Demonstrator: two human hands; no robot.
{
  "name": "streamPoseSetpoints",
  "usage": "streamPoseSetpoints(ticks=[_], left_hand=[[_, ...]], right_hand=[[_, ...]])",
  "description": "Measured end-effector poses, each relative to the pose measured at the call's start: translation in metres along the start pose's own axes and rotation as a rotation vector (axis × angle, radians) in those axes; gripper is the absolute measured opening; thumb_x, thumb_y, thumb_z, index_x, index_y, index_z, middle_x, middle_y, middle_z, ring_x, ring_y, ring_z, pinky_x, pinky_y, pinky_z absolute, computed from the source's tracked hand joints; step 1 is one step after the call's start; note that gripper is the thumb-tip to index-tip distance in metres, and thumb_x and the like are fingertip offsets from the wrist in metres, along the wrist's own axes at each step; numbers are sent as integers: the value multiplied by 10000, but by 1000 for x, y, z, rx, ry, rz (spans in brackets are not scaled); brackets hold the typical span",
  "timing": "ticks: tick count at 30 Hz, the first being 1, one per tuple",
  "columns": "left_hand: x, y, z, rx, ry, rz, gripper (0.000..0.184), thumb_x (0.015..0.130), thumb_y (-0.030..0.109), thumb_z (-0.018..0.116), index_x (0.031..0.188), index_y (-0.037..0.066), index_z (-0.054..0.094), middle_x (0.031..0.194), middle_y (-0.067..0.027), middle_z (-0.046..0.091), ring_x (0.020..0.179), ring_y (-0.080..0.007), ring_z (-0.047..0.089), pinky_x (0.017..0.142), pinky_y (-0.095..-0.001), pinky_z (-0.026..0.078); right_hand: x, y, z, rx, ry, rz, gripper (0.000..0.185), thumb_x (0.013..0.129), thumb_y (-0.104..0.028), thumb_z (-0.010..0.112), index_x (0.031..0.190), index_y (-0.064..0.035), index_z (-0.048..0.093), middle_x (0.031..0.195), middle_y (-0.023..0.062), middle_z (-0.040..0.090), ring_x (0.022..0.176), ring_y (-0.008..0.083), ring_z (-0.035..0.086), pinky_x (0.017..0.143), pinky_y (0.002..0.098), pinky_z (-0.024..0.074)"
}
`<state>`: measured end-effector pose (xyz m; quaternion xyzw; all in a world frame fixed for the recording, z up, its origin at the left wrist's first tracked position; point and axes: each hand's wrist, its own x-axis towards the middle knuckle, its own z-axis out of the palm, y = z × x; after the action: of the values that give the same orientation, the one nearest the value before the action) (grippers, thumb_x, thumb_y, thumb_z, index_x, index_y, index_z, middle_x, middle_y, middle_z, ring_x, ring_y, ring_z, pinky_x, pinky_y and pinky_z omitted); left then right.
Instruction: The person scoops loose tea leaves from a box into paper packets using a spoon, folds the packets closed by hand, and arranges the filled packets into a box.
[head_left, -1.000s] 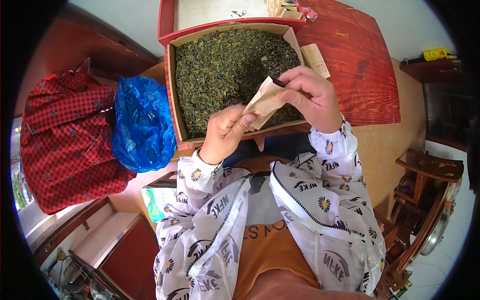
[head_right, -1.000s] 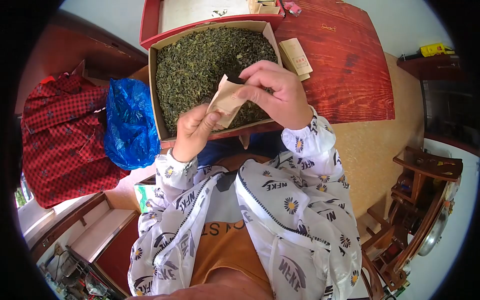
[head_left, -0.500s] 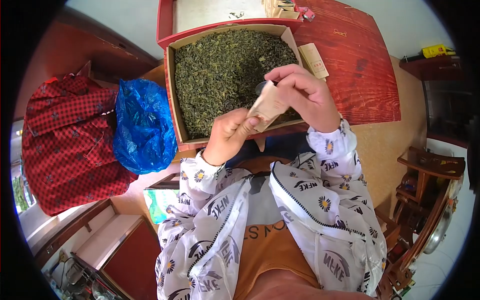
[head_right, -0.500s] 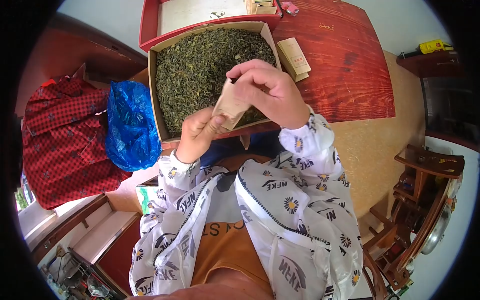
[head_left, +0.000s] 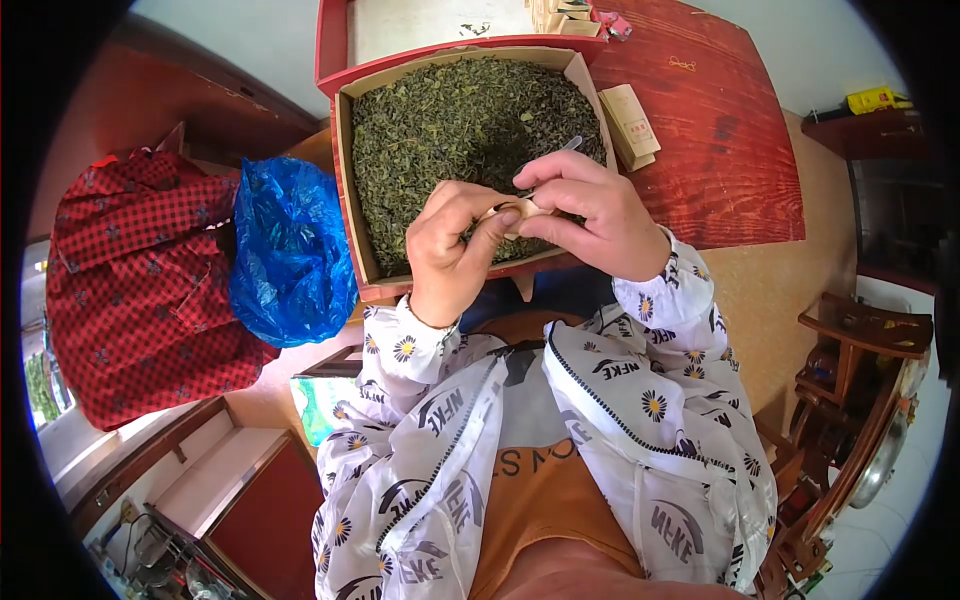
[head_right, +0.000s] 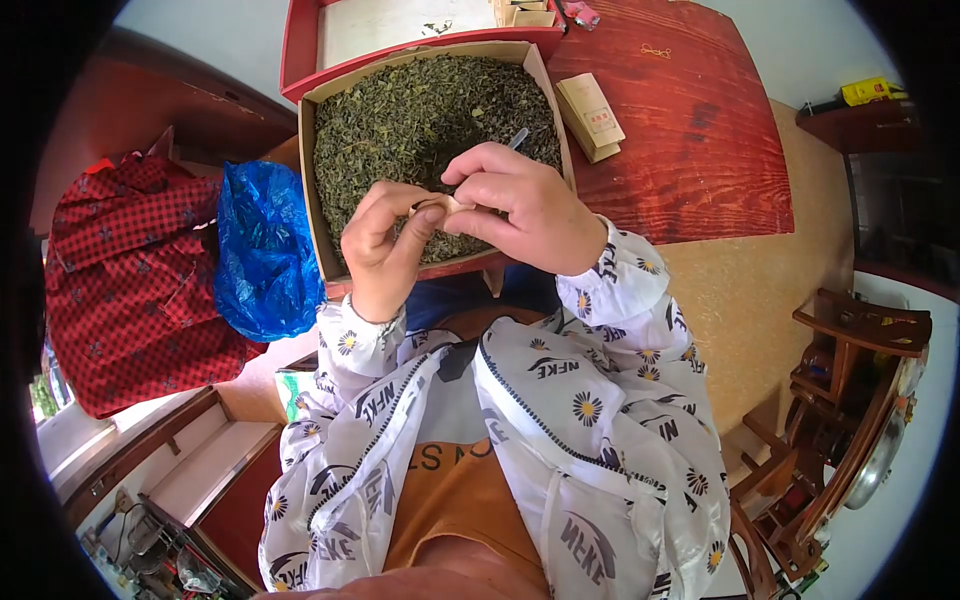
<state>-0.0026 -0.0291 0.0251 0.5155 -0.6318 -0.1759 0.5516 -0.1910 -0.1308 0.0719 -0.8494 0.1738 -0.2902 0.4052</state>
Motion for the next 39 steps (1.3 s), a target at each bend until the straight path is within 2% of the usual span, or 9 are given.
streamPoseSetpoints(ticks=[9,12,19,22,27,29,31,33,39], left_hand=[[4,14,6,-443,85,-424,386,793,-15,827,1155,40,709,1074,-113,696,953,-220,677,820,-341,537],[1,5,0,-190,-123,-243,416,786,24,836,1178,42,698,1044,-103,694,952,-238,679,833,-332,535],[-2,4,-8,-101,-191,-263,401,812,107,846,1177,37,694,1013,-119,694,921,-232,682,791,-333,532],[-2,10,-6,-136,-346,-423,352,877,175,818,1160,18,682,960,-110,708,833,-191,681,752,-337,535],[-10,9,-1,-314,-333,-550,380,878,151,817,1206,21,678,946,-87,709,834,-145,670,755,-318,538],[-10,8,3,-292,-329,-531,384,879,136,814,1217,21,673,977,-82,708,864,-129,664,766,-305,537],[-14,4,14,-231,-24,-419,400,876,85,809,1241,22,659,1070,-84,699,948,-136,661,809,-288,536],[-14,0,11,-303,68,-436,439,860,-3,787,1274,17,641,1143,-97,685,1023,-163,661,860,-290,537],[-32,-17,1,-87,127,-434,320,896,-14,737,1209,8,675,1054,-87,689,878,-146,678,805,-275,548]], right_hand=[[3,-1,-4,-39,14,-79,114,842,-22,785,920,-33,703,1136,98,649,896,217,693,765,313,567],[2,-3,-4,-21,3,-56,139,824,3,788,920,-24,690,1142,107,653,957,234,684,810,326,558],[-2,-2,-7,22,-60,37,139,826,0,788,918,-12,685,1107,112,660,985,244,667,838,336,538],[0,0,-1,34,-27,-9,109,848,-44,789,907,-27,699,1075,95,653,892,211,669,767,322,542],[1,-2,-11,86,14,20,94,858,-50,784,908,-28,706,1099,83,654,925,196,660,796,312,531],[-2,-2,-18,28,15,28,97,855,-49,786,916,-32,712,1107,92,666,925,200,661,790,302,529],[-6,-12,-42,-143,217,76,105,844,-35,788,918,-35,713,1113,101,677,940,203,665,796,305,529],[-16,-10,-76,-370,427,42,133,821,-23,801,930,-27,723,1125,111,682,946,204,670,799,302,531],[-74,35,-133,-900,685,215,104,818,-44,794,910,-43,746,1042,125,669,962,280,658,840,368,535]])
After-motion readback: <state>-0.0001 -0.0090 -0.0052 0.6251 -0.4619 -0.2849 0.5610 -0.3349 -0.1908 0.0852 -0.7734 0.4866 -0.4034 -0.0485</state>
